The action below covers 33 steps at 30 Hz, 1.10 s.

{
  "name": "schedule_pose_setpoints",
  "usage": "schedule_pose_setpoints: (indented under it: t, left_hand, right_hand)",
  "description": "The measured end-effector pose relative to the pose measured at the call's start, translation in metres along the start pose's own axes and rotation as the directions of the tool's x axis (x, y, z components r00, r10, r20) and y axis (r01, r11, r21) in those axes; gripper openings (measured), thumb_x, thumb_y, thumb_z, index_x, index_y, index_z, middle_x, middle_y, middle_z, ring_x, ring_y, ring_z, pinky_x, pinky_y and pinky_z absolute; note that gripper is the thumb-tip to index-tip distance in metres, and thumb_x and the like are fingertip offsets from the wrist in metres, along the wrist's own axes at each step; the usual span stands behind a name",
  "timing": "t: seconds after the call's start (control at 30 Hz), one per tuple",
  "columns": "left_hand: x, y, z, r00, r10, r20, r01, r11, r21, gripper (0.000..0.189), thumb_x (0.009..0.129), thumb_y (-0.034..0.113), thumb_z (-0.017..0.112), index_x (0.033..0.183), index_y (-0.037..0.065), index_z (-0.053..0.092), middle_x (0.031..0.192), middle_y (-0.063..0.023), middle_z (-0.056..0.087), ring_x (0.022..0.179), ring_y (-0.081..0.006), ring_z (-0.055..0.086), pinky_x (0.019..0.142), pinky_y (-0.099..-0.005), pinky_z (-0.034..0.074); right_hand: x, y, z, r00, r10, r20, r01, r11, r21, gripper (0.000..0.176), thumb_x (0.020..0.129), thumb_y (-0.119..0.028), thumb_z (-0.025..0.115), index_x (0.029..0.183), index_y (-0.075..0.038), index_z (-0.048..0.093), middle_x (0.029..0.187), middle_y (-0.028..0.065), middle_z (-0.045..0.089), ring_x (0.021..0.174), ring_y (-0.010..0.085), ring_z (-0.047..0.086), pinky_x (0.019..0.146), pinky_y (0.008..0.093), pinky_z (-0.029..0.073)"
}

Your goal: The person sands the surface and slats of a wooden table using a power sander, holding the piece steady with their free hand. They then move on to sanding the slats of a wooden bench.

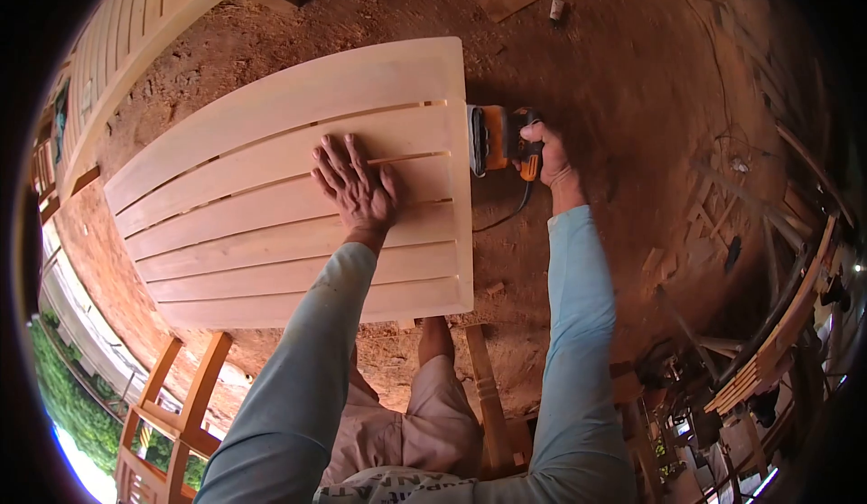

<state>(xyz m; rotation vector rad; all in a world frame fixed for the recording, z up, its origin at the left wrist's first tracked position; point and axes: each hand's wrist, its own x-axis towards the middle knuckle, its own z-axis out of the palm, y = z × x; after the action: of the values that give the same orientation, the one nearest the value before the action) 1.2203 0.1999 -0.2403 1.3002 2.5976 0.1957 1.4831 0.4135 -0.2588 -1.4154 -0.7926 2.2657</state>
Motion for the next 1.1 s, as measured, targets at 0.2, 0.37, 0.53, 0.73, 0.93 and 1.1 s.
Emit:
schedule_pose_setpoints:
  t: [0.2,0.37,0.53,0.73,0.93,1.1]
  left_hand:
    - [-0.001,-0.001,0.003,1.000,0.011,-0.027,-0.011,1.000,0.011,0.084,0.098,0.044,0.050,0.167,0.007,0.019,0.173,-0.0286,0.007,0.159,-0.0518,0.004,0.126,-0.0655,0.003]
    - [0.000,-0.003,0.008,0.999,0.018,-0.042,-0.017,1.000,0.017,0.086,0.097,0.046,0.050,0.168,0.007,0.018,0.174,-0.0285,0.005,0.159,-0.0522,0.002,0.126,-0.0653,0.000]
    - [0.000,-0.003,0.011,0.998,0.020,-0.061,-0.020,1.000,0.013,0.086,0.097,0.046,0.051,0.167,0.008,0.020,0.174,-0.0282,0.005,0.160,-0.0507,0.001,0.127,-0.0648,0.000]
    - [-0.001,-0.005,0.013,0.995,0.042,-0.096,-0.037,0.998,0.050,0.084,0.099,0.051,0.049,0.167,0.009,0.023,0.173,-0.0273,0.010,0.159,-0.0502,0.006,0.127,-0.0632,0.003]
    - [0.000,-0.005,0.015,0.989,0.051,-0.140,-0.046,0.998,0.039,0.084,0.098,0.052,0.049,0.166,0.010,0.025,0.173,-0.0277,0.013,0.158,-0.0511,0.009,0.126,-0.0647,0.005]
    - [0.000,-0.004,0.014,0.994,0.034,-0.106,-0.030,0.999,0.036,0.084,0.099,0.053,0.045,0.166,0.007,0.025,0.173,-0.0280,0.011,0.159,-0.0501,0.005,0.127,-0.0628,0.001]
  right_hand:
    - [-0.045,0.041,-0.012,0.996,0.092,-0.015,-0.092,0.996,0.013,0.048,0.077,-0.032,0.069,0.118,-0.008,0.063,0.084,0.0081,0.068,0.061,0.0208,0.065,0.051,0.0350,0.054]
    - [-0.084,0.069,-0.016,0.984,0.169,-0.055,-0.167,0.985,0.041,0.047,0.076,-0.032,0.069,0.118,-0.009,0.063,0.083,0.0071,0.066,0.061,0.0200,0.065,0.051,0.0347,0.054]
    - [-0.121,0.100,-0.025,0.976,0.209,-0.065,-0.204,0.976,0.082,0.049,0.075,-0.029,0.069,0.119,-0.009,0.062,0.085,0.0078,0.066,0.061,0.0206,0.065,0.051,0.0351,0.054]
    - [-0.167,0.133,-0.032,0.953,0.261,-0.155,-0.252,0.965,0.075,0.054,0.073,-0.026,0.069,0.124,-0.009,0.060,0.087,0.0076,0.066,0.063,0.0213,0.065,0.051,0.0356,0.055]
    - [-0.203,0.168,-0.049,0.942,0.309,-0.128,-0.303,0.951,0.068,0.058,0.072,-0.027,0.071,0.126,-0.010,0.060,0.092,0.0062,0.064,0.070,0.0210,0.065,0.053,0.0371,0.055]
    - [-0.237,0.196,-0.056,0.907,0.385,-0.170,-0.377,0.923,0.075,0.061,0.069,-0.027,0.071,0.126,-0.011,0.059,0.094,0.0059,0.063,0.074,0.0204,0.065,0.056,0.0390,0.056]
